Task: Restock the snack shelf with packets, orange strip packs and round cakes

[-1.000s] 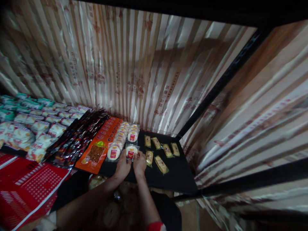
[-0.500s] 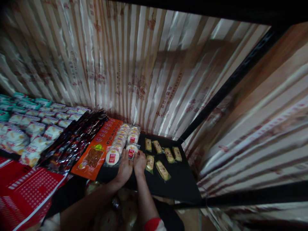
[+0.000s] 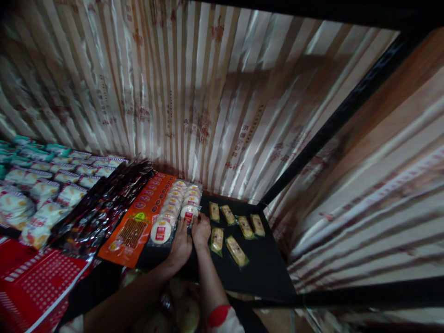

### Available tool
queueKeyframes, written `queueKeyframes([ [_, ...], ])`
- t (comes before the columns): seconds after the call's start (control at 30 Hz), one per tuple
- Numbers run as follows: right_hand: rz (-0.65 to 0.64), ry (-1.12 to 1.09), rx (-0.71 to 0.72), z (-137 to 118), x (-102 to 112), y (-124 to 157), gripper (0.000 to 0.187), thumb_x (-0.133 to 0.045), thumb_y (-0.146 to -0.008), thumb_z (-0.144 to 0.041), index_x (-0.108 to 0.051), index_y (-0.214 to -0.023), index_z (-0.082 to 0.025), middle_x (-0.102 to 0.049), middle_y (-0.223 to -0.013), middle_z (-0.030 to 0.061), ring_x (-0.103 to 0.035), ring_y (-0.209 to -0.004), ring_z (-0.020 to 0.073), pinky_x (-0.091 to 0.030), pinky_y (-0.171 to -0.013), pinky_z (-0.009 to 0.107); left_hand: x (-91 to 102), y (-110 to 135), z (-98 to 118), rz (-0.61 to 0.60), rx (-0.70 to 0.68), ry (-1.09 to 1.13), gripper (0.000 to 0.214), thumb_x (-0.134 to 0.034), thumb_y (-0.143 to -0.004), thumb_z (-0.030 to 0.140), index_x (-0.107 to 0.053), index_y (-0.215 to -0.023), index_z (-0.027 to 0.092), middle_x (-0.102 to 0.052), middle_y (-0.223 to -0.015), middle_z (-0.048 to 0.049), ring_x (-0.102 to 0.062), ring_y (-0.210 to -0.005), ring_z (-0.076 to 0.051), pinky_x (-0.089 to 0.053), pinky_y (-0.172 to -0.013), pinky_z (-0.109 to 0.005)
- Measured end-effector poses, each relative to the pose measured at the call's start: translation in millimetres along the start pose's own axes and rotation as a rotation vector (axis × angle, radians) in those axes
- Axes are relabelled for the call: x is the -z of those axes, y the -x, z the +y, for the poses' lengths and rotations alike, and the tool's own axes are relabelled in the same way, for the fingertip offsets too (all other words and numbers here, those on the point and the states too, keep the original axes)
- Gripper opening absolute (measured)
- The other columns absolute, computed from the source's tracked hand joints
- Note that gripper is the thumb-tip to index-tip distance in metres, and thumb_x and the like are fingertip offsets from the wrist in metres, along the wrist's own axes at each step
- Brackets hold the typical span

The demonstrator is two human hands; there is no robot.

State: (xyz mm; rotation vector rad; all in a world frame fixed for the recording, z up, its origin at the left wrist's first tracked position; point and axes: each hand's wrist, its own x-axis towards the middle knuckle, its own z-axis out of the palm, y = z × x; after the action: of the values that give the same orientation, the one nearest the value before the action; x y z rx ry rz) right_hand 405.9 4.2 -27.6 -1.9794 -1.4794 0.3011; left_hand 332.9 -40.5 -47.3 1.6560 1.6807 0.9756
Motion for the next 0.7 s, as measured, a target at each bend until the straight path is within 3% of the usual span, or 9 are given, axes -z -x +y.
queueKeyframes([
  [0.1,-0.003,-0.006,-0.004,-1,-2,-3,0.033,-0.042,-0.083,-0.029,-0.063,-0.102,-0.012,-0.067,-0.094,0.0121,-0.063,-0.084,0.0193,-0.045,-0.073,0.026,0.2,-4,1,-0.011,0.015,-0.014,0.066,-0.034,-0.069,0.003,-0.033,-0.135,0.003,-0.031,-0.143,-0.0140,-0.022,-0.134,-0.022,-0.019,-0.112,-0.036],
  [0.43,0.027,-0.008,0.015,-2,-2,-9,0.035,-0.042,-0.083,-0.029,-0.063,-0.106,-0.013,-0.067,-0.095,0.0110,-0.062,-0.085,0.0190,-0.045,-0.074,0.026,0.8,-16,0,-0.029,-0.020,-0.039,0.068,-0.033,-0.069,0.001,-0.031,-0.137,0.008,-0.036,-0.141,-0.0113,-0.022,-0.134,-0.021,-0.019,-0.112,-0.038],
  [0.7,0.018,-0.033,0.021,-3,-4,-14,0.037,-0.043,-0.082,-0.027,-0.063,-0.109,-0.012,-0.066,-0.098,0.0126,-0.061,-0.089,0.0203,-0.045,-0.079,0.027,-2.5,-23,-1,-0.029,-0.017,-0.115,0.062,-0.033,-0.070,0.003,-0.038,-0.131,0.000,-0.035,-0.140,-0.0180,-0.028,-0.132,-0.025,-0.021,-0.112,-0.039],
])
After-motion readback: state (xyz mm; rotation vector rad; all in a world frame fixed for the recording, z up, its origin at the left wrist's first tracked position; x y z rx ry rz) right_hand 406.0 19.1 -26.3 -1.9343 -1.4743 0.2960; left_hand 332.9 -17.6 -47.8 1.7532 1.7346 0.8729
